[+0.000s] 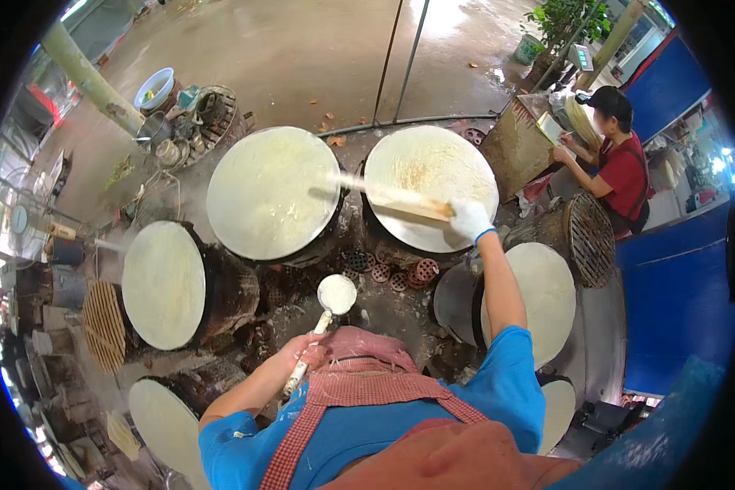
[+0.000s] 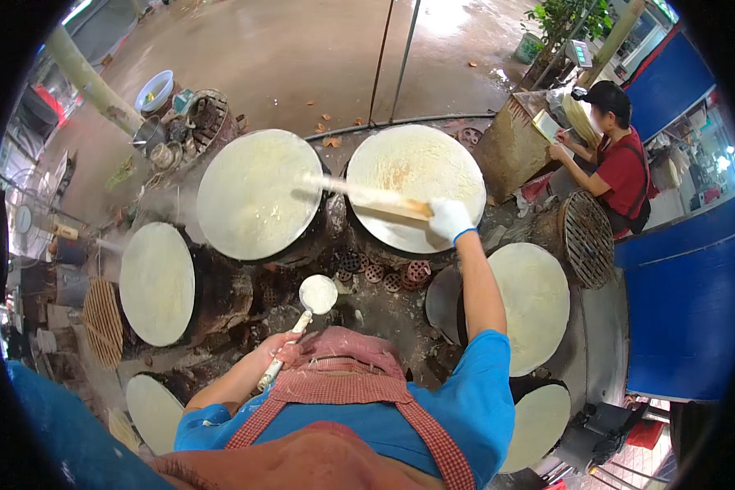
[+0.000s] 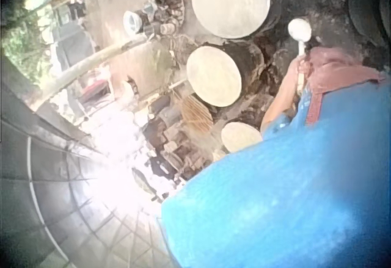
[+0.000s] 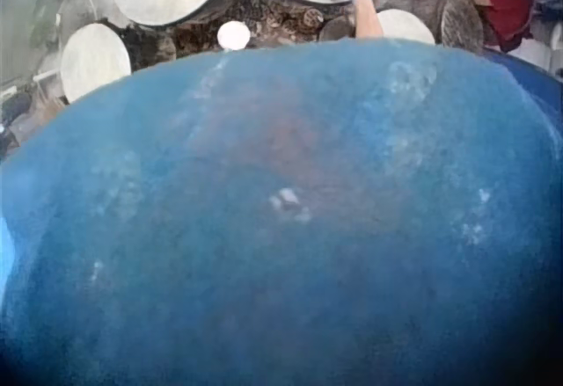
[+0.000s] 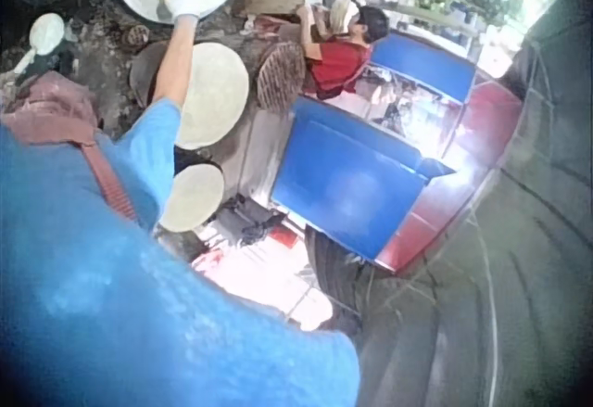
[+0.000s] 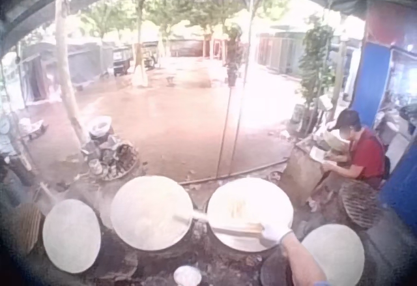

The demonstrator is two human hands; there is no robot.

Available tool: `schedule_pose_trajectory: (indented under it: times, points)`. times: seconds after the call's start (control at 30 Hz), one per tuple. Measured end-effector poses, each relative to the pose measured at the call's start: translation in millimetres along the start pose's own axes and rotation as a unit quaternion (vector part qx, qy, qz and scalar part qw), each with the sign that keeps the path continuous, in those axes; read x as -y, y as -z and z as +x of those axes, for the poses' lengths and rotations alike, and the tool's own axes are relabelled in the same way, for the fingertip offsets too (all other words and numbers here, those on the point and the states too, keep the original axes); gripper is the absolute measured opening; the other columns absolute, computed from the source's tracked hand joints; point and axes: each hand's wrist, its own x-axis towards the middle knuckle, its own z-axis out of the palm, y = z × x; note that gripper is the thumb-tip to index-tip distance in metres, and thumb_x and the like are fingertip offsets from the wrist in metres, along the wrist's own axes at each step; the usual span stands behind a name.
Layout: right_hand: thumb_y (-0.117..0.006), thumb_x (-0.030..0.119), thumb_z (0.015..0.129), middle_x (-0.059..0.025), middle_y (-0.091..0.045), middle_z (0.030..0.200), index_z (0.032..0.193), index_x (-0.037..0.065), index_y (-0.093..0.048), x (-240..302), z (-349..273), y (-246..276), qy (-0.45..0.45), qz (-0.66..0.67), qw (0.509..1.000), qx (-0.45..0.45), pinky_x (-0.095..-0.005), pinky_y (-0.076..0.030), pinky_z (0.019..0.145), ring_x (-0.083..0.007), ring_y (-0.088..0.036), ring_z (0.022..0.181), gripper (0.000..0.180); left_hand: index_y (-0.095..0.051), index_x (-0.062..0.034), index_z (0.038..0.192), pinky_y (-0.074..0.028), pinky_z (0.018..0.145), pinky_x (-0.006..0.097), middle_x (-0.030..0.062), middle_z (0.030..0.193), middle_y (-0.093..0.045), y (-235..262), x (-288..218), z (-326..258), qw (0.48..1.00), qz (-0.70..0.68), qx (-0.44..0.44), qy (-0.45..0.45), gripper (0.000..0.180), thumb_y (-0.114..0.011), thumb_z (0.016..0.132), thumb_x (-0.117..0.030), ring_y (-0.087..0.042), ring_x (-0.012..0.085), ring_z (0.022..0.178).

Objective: The person spreads batter onto multiple circular hot plates using a ladle to pour and a flat scraper to spread, making thin crepes.

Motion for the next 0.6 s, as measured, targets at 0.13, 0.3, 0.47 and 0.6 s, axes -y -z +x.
schedule_pose_trajectory:
  times: [0.13,0.3,0.47,0.6]
  points:
    - [-0.056,0.012,0.07,-0.0202,-0.06,0.08,0.088,0.005,-0.061,-69.6,34.0,46.6,-0.079,0.049,0.986,-0.136,-0.0391,-0.047,0.072,-0.0361,-0.058,0.078,0.019,-0.035,-0.0093,0.066,-0.025,0.028,0.02,-0.0007,0.048,-0.033,-11.2,-22.4,-0.1,0.998,-0.022,-0.05,0.032,0.031,-0.047,0.089,-0.026,-0.028,0.0067,0.033]
    - [-0.06,0.019,0.075,-0.0121,-0.061,0.071,0.087,0.002,-0.063,-142.1,33.9,120.6,-0.218,0.226,0.913,-0.261,-0.0295,-0.045,0.064,-0.0179,-0.057,0.067,0.021,-0.033,-0.0097,0.059,-0.026,0.029,0.021,-0.0013,0.046,-0.03,-28.7,-19.3,15.7,0.995,0.001,-0.095,0.019,0.04,-0.049,0.089,-0.031,-0.027,0.007,0.033]
    - [-0.061,0.013,0.076,-0.0021,-0.06,0.07,0.086,-0.003,-0.062,-283.2,-23.4,141.8,-0.22,0.383,0.779,-0.446,-0.0257,-0.042,0.054,-0.0089,-0.051,0.059,0.02,-0.032,-0.0097,0.057,-0.026,0.03,0.021,-0.0012,0.048,-0.032,-53.4,-0.4,53.4,0.998,-0.011,-0.058,0.033,0.041,-0.049,0.089,-0.029,-0.029,0.0075,0.033]
    - [-0.065,0.005,0.072,0.0021,-0.053,0.064,0.083,0.001,-0.061,-366.8,-105.0,145.4,-0.258,0.499,0.6,-0.569,-0.0231,-0.037,0.049,-0.0077,-0.047,0.054,0.012,-0.049,-0.0025,0.07,-0.027,0.031,0.021,0.0011,0.051,-0.034,-72.2,41.5,90.4,0.997,-0.069,-0.03,-0.036,0.031,-0.049,0.089,-0.027,-0.03,0.0079,0.036]
